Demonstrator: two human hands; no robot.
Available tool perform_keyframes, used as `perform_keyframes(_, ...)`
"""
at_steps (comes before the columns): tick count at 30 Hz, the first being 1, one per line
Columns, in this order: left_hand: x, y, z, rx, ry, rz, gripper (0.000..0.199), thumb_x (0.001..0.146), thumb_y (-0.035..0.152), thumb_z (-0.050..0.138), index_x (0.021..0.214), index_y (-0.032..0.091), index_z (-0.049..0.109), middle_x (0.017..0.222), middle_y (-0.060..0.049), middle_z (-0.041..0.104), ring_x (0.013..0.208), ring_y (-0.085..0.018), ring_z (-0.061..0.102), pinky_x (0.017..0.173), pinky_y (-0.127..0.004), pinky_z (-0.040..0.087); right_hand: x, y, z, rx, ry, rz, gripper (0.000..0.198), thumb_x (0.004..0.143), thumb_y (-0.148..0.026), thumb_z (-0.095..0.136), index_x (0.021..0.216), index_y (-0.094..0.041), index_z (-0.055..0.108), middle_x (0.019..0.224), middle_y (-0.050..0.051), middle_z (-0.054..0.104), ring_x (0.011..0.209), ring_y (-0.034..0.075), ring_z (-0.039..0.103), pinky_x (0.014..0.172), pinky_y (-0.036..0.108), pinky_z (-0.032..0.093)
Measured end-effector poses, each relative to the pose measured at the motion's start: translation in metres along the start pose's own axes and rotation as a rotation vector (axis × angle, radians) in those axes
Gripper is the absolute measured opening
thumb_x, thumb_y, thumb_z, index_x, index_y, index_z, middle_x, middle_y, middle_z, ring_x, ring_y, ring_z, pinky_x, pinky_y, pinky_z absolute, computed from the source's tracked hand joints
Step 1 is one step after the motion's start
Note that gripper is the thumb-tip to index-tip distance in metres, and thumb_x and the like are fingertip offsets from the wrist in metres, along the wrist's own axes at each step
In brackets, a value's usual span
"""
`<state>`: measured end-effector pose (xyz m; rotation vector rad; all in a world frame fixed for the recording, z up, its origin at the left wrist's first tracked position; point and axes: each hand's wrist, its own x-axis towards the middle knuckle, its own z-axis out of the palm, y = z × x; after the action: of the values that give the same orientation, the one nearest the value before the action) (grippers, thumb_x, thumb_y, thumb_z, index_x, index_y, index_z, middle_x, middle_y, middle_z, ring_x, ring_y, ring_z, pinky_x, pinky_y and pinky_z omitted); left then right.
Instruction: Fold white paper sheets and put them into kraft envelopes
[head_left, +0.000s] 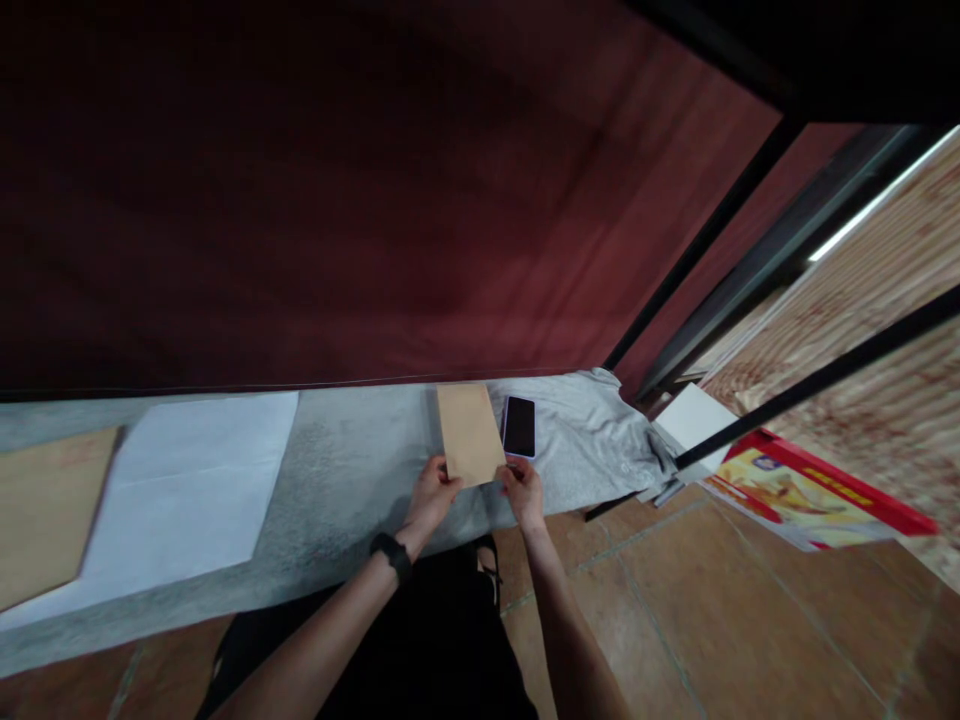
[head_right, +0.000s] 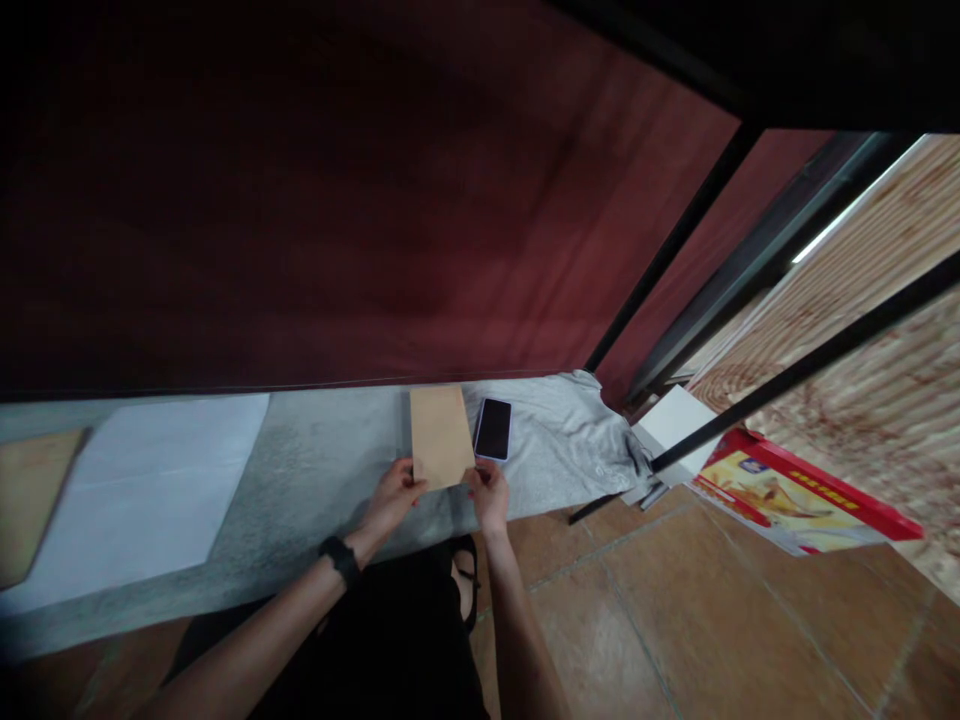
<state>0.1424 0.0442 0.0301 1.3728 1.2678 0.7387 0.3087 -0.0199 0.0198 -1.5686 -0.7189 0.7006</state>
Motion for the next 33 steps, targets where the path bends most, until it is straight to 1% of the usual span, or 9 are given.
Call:
perform_keyframes(4,0.000,-0.006,0.001,0.100,0.060,0.041,0.042,0.077,0.019,0.063,0.118,0.019,0.054,0.067,0.006,0.058,0.060,-0.014,0.059,0.062,-0.026,0.044,0.000,0.007,-0.002,-0.061,-0.008,-0.005,0.043,0.076,-0.046,0.065,0.106,-0.015,0.069,0.083,0.004,0.070,0.068,0.018,0.065,0.048,0.024,0.053)
perform_keyframes(7,-0.001,-0.010,0.000,0.166,0.095,0.097,0.044,0.078,0.016,0.061,0.121,0.019,0.054,0.077,0.003,0.060,0.071,-0.016,0.062,0.071,-0.029,0.049,0.003,0.011,-0.001,-0.125,0.002,-0.019,0.044,0.078,-0.046,0.062,0.108,-0.014,0.069,0.084,0.005,0.070,0.068,0.018,0.066,0.049,0.024,0.054)
perform_keyframes(12,-0.008,-0.012,0.004,0.240,0.089,0.201,0.052,0.077,0.009,0.058,0.128,0.021,0.053,0.110,-0.006,0.062,0.100,-0.021,0.064,0.091,-0.036,0.051,0.006,0.012,-0.002,-0.162,0.009,-0.026,0.049,0.079,-0.049,0.061,0.111,-0.011,0.068,0.084,0.006,0.069,0.064,0.017,0.063,0.048,0.025,0.054)
perform_keyframes(16,-0.018,-0.014,0.007,0.293,0.037,0.293,0.058,0.079,0.007,0.057,0.134,0.023,0.050,0.130,-0.010,0.057,0.122,-0.025,0.057,0.104,-0.040,0.046,0.004,0.013,-0.007,-0.205,-0.005,-0.045,0.055,0.081,-0.053,0.058,0.114,-0.011,0.069,0.087,0.007,0.066,0.063,0.016,0.062,0.050,0.026,0.055)
perform_keyframes(19,-0.024,-0.014,0.006,0.336,0.027,0.304,0.052,0.084,0.008,0.053,0.135,0.021,0.052,0.131,-0.012,0.058,0.121,-0.026,0.059,0.105,-0.040,0.046,0.003,0.016,-0.012,-0.228,-0.048,-0.041,0.057,0.080,-0.054,0.057,0.114,-0.010,0.071,0.087,0.007,0.064,0.063,0.016,0.061,0.049,0.026,0.055)
perform_keyframes(23,-0.026,-0.008,0.003,0.486,-0.024,0.289,0.047,0.088,0.010,0.049,0.134,0.018,0.054,0.127,-0.014,0.062,0.112,-0.026,0.064,0.099,-0.037,0.050,0.003,0.022,-0.019,-0.271,-0.100,0.000,0.058,0.077,-0.053,0.058,0.111,-0.009,0.073,0.075,0.002,0.059,0.054,0.013,0.054,0.043,0.024,0.049)
perform_keyframes(25,-0.025,-0.004,0.002,0.557,-0.056,0.274,0.045,0.089,0.011,0.049,0.134,0.018,0.054,0.129,-0.013,0.062,0.112,-0.024,0.064,0.098,-0.035,0.050,0.003,0.022,-0.020,-0.291,-0.100,0.012,0.058,0.076,-0.052,0.058,0.111,-0.009,0.073,0.071,0.001,0.057,0.051,0.012,0.052,0.043,0.023,0.047)
perform_keyframes(28,-0.025,0.002,0.001,0.655,-0.084,0.236,0.044,0.092,0.012,0.048,0.135,0.018,0.052,0.132,-0.012,0.060,0.112,-0.021,0.064,0.097,-0.030,0.050,0.004,0.018,-0.019,-0.323,-0.101,0.011,0.054,0.077,-0.050,0.059,0.111,-0.011,0.075,0.072,0.001,0.060,0.052,0.012,0.052,0.042,0.021,0.045)
perform_keyframes(33,-0.024,0.003,0.003,0.684,-0.077,0.227,0.041,0.094,0.013,0.047,0.135,0.017,0.052,0.132,-0.011,0.060,0.110,-0.019,0.065,0.096,-0.028,0.050,0.003,0.010,-0.017,-0.337,-0.119,-0.025,0.046,0.080,-0.047,0.062,0.107,-0.012,0.076,0.064,0.000,0.059,0.050,0.012,0.050,0.042,0.021,0.041)
